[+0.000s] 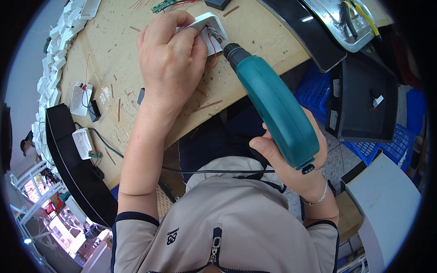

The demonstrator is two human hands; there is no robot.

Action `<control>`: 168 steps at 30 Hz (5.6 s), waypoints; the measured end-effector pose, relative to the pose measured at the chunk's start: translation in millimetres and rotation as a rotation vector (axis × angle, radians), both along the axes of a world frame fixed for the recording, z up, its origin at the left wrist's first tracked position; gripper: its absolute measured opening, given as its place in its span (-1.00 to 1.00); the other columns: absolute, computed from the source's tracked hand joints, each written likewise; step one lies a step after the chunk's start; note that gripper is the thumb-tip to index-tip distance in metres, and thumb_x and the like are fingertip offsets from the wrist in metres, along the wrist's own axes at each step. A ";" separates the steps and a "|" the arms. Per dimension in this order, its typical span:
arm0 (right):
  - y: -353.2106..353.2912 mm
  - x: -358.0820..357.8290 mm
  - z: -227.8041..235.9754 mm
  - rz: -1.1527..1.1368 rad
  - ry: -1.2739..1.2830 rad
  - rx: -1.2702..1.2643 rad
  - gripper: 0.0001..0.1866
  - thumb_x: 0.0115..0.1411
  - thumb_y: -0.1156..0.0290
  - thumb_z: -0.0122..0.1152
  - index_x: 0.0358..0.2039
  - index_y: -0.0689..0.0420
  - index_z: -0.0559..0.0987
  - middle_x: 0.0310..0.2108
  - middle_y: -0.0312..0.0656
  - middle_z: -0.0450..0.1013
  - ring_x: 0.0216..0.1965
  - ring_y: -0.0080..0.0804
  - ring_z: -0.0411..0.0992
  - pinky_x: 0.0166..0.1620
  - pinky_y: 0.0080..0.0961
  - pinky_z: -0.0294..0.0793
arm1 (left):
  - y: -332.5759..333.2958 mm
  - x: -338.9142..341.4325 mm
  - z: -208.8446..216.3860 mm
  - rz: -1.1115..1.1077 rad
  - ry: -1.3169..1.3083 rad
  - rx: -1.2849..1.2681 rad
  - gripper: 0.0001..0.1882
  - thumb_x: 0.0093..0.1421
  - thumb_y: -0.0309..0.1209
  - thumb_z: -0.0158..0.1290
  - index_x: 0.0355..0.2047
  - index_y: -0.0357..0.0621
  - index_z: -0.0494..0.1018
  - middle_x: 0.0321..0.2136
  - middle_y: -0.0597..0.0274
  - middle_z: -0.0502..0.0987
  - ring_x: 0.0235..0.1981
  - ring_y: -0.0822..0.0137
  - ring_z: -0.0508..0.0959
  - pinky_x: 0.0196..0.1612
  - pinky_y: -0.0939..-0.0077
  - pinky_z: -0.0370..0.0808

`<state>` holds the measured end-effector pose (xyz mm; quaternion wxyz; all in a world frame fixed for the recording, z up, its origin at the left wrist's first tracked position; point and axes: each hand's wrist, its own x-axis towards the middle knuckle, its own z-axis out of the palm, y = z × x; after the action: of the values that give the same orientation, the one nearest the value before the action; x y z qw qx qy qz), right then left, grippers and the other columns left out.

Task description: Soldering wires and small electronic components inside plastic boxes using a handheld soldering gun at a manual workstation.

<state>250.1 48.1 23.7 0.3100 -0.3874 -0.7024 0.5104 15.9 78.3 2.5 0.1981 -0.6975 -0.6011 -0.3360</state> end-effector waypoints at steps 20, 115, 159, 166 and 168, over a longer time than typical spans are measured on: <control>-4.6 -2.4 -0.9 -0.081 0.070 -0.091 -0.57 -0.12 0.45 0.39 -0.23 0.29 0.45 -0.49 -0.28 0.37 -0.53 -0.61 0.36 -0.45 -0.71 0.35 | -0.7 0.6 2.9 0.045 0.022 -0.002 -0.92 -0.23 -0.57 0.08 -0.62 -0.20 0.45 -0.43 0.30 0.44 -0.37 0.30 0.44 -0.27 0.44 0.30; 5.2 -21.0 -0.6 0.317 0.462 -0.179 -0.44 0.17 0.32 0.06 0.07 0.37 0.14 0.06 0.12 0.19 -0.38 -0.49 0.32 -0.32 -0.56 0.31 | -332.5 -107.4 84.0 0.463 -1.346 0.402 -0.69 0.00 -0.59 0.06 -0.19 -0.34 0.38 -0.33 0.20 0.50 -0.39 0.44 0.50 -0.32 0.57 0.44; -0.1 -18.9 -5.7 0.271 0.756 -0.417 -0.35 0.14 0.22 0.11 0.12 0.28 0.12 0.07 -0.06 0.16 -0.39 -0.53 0.27 -0.38 -0.63 0.32 | -433.6 -15.1 11.7 0.271 -1.992 -0.441 -0.62 0.01 -0.56 0.12 -0.13 -0.36 0.38 -0.34 0.05 0.53 -0.39 0.37 0.55 -0.30 0.61 0.47; 21.6 -31.5 -11.3 0.340 0.768 -0.422 -0.37 0.17 0.23 0.06 0.13 0.29 0.08 0.08 -0.06 0.15 -0.39 -0.54 0.27 -0.36 -0.65 0.32 | -440.8 -70.0 153.0 1.479 -0.196 0.182 -0.52 0.07 -0.27 0.10 -0.07 -0.32 0.33 -0.16 0.03 0.40 -0.15 0.22 0.40 -0.10 0.44 0.33; 26.4 -33.2 -10.7 0.353 0.772 -0.428 -0.37 0.18 0.22 0.05 0.13 0.27 0.08 0.10 -0.05 0.14 -0.39 -0.54 0.27 -0.35 -0.64 0.32 | -514.2 -100.4 144.5 1.913 0.359 0.079 -0.36 0.03 -0.14 0.12 -0.01 -0.35 0.25 -0.06 -0.08 0.27 -0.03 0.05 0.30 -0.02 0.27 0.25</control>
<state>216.8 74.5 12.9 0.3699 -0.0993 -0.4699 0.7953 -84.5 -435.9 147.0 0.4995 0.0517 -0.8628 0.0581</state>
